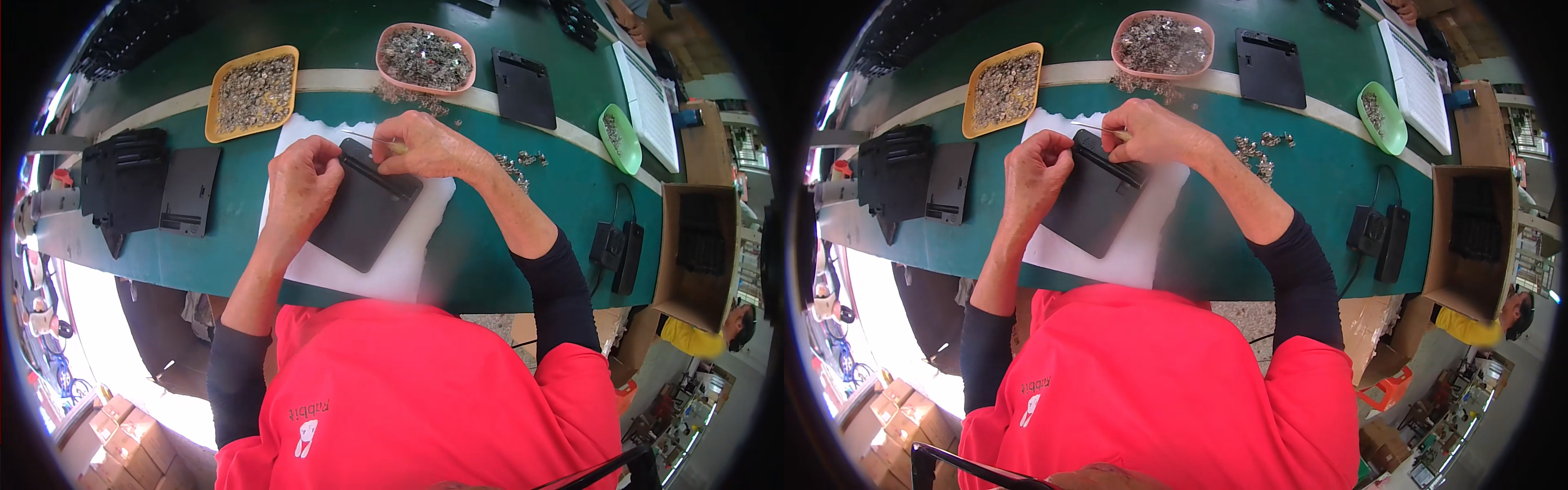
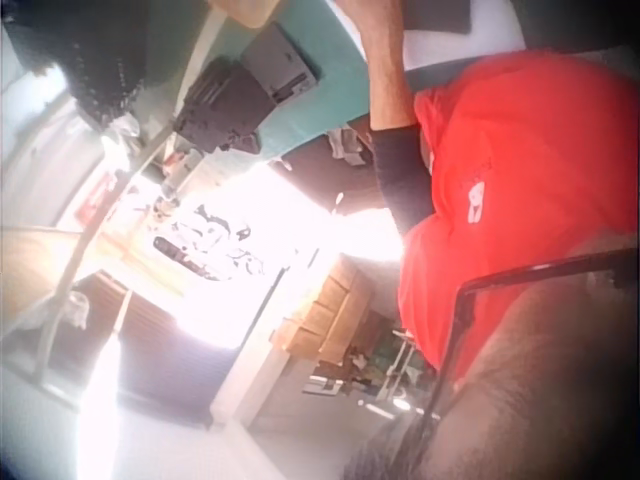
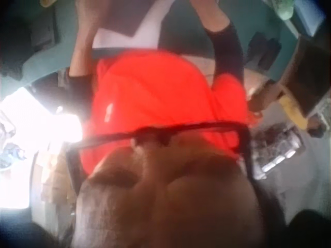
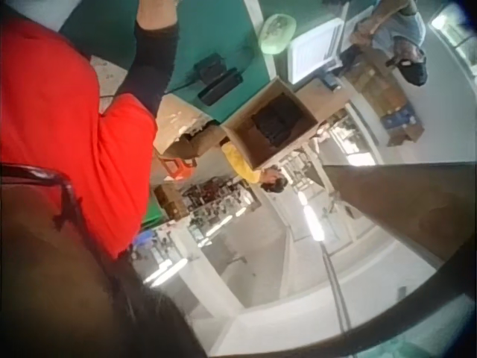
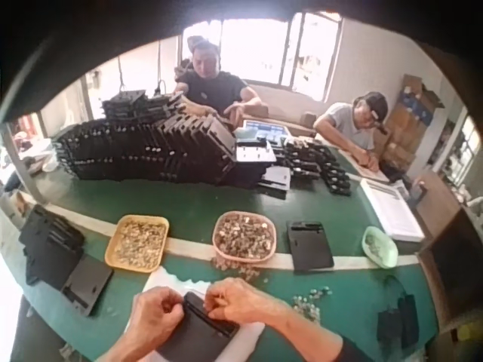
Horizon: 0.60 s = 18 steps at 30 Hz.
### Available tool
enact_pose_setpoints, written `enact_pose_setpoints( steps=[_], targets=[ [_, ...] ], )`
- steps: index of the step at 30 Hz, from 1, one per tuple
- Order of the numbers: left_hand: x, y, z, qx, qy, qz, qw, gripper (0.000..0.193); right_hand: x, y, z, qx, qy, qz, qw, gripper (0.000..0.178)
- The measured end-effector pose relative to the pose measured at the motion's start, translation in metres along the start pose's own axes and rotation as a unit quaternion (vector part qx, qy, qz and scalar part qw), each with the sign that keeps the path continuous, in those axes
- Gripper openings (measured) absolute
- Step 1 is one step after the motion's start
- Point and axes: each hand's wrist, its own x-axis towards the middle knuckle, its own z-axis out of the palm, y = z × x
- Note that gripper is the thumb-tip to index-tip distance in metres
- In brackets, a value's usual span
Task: The person uses a screwdriver to tighten screws on the back of a black electronic device, likely a hard drive enclosure. They repeatedly pick up the device, secure it with screws, and place it back on the table among other similar units and trays of small parts.
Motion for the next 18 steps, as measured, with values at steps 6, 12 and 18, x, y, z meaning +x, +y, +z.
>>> enact_pose_setpoints(
  steps=[6,12,18],
  targets=[
    [0.010,0.008,0.001,0.031,-0.036,0.008,0.999,0.013,-0.002,-0.002,-0.003,0.016,-0.016,0.023,0.999,0.021],
    [0.014,0.010,0.003,0.089,-0.042,0.024,0.995,0.014,-0.002,0.002,-0.002,0.018,-0.019,0.020,0.999,0.020],
    [0.018,0.013,0.016,0.289,-0.024,0.140,0.947,0.011,-0.001,0.007,0.003,0.044,0.013,-0.014,0.999,0.020]
  ],
)
